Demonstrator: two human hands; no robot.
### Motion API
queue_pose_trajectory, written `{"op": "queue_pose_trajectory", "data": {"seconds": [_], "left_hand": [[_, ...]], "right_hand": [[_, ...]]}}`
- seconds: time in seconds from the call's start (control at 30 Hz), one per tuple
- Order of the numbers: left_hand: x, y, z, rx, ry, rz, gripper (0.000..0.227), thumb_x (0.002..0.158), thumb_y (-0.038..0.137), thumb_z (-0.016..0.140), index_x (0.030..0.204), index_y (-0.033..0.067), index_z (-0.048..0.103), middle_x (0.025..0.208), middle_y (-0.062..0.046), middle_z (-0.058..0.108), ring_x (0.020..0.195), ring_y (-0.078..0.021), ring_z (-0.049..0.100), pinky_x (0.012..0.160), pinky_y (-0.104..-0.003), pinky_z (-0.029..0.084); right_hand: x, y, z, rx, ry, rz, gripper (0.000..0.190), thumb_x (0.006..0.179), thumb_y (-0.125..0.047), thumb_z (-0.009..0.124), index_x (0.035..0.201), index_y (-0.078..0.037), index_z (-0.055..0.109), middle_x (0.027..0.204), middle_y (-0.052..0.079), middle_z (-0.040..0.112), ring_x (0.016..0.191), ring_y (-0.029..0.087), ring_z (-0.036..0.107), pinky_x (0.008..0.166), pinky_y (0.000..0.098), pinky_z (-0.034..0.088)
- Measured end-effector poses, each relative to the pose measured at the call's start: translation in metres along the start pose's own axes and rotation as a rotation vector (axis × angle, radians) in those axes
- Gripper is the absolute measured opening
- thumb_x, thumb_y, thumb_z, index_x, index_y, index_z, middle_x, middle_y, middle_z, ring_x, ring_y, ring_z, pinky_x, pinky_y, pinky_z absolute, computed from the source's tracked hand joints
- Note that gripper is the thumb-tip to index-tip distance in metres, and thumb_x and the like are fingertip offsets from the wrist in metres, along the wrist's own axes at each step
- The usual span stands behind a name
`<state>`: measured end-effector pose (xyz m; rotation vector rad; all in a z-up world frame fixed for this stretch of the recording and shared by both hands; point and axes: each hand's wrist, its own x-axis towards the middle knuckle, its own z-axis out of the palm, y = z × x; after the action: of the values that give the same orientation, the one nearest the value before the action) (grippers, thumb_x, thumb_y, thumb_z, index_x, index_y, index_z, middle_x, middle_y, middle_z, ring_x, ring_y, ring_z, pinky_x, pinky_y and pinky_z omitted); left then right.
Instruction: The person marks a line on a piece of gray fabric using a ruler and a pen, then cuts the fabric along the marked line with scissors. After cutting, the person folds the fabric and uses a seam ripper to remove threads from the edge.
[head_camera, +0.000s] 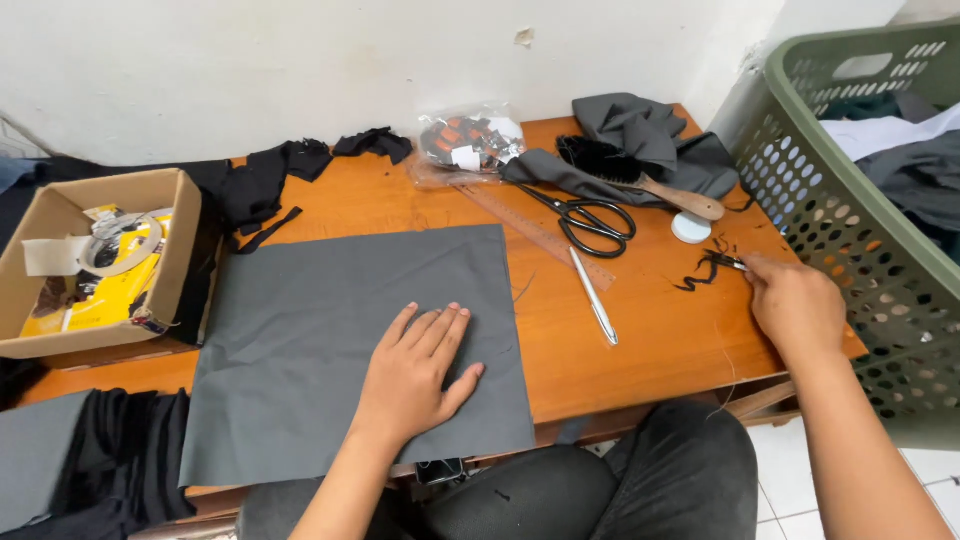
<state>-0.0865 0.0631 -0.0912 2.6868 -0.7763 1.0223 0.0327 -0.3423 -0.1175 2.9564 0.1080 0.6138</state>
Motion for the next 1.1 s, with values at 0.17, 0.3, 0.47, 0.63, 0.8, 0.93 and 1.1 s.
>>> {"op": "queue_pose_trajectory", "data": {"seconds": [0.17,0.3,0.47,0.63,0.8,0.93,1.1], "left_hand": [[0.015,0.037,-0.048,-0.240,0.372,-0.193,0.015,0.080,0.011,0.052,0.067,0.0031,0.053,0.059,-0.004,0.050,0.053,-0.0194,0.043,0.054,-0.029,0.036],[-0.033,0.097,-0.036,-0.971,0.304,-0.954,0.025,0.069,0.009,0.057,0.044,0.0085,0.055,0.044,0.001,0.053,0.044,-0.0065,0.048,0.046,-0.021,0.036],[-0.090,0.130,0.035,-1.577,-0.025,-1.498,0.012,0.074,0.006,0.060,0.082,-0.0024,0.063,0.068,-0.016,0.067,0.059,-0.0192,0.061,0.056,-0.026,0.050],[-0.063,0.130,0.037,-1.682,0.305,-1.768,0.019,0.076,0.015,0.056,0.071,-0.0040,0.054,0.083,-0.028,0.068,0.068,-0.0282,0.065,0.062,-0.034,0.052],[-0.038,0.129,0.021,-1.480,0.194,-1.871,0.019,0.074,0.012,0.062,0.069,-0.0065,0.065,0.073,-0.021,0.071,0.062,-0.0225,0.065,0.066,-0.030,0.054],[-0.038,0.137,0.020,-1.517,0.177,-1.852,0.017,0.071,0.010,0.064,0.068,-0.0068,0.065,0.074,-0.021,0.071,0.069,-0.0224,0.066,0.069,-0.029,0.054],[-0.041,0.144,0.021,-1.486,0.095,-1.837,0.012,0.067,0.007,0.070,0.069,-0.0048,0.072,0.066,-0.012,0.070,0.067,-0.0172,0.065,0.070,-0.025,0.051]], "right_hand": [[-0.057,-0.008,-0.016,-0.055,0.102,0.021,0.028,0.083,-0.009,0.048,0.105,-0.017,0.064,0.084,0.003,0.062,0.076,0.026,0.060,0.062,0.0388,0.048],[-0.110,-0.043,-0.062,0.574,-0.029,0.483,0.026,0.096,-0.014,0.036,0.115,-0.006,0.051,0.094,0.012,0.062,0.085,0.036,0.056,0.074,0.0452,0.039],[-0.203,-0.094,0.002,1.920,-0.416,0.668,0.036,0.089,-0.030,0.039,0.105,0.001,0.046,0.066,0.007,0.037,0.040,0.013,0.028,0.035,0.0254,0.023],[-0.204,-0.171,-0.070,1.789,-0.834,1.077,0.033,0.086,-0.023,0.045,0.091,0.007,0.056,0.057,0.027,0.047,0.044,0.024,0.039,0.042,0.0269,0.026],[-0.205,-0.200,-0.081,1.723,-0.793,1.046,0.037,0.085,-0.028,0.044,0.081,0.005,0.060,0.041,0.018,0.036,0.032,0.018,0.026,0.034,0.0224,0.013],[-0.211,-0.193,-0.051,1.866,-0.926,0.708,0.038,0.087,-0.038,0.032,0.079,-0.004,0.047,0.042,0.011,0.033,0.033,0.014,0.020,0.031,0.0235,0.011],[-0.207,-0.192,-0.060,1.794,-1.020,0.829,0.040,0.090,-0.040,0.029,0.074,-0.005,0.041,0.043,0.009,0.030,0.036,0.015,0.020,0.035,0.0263,0.013]]}}
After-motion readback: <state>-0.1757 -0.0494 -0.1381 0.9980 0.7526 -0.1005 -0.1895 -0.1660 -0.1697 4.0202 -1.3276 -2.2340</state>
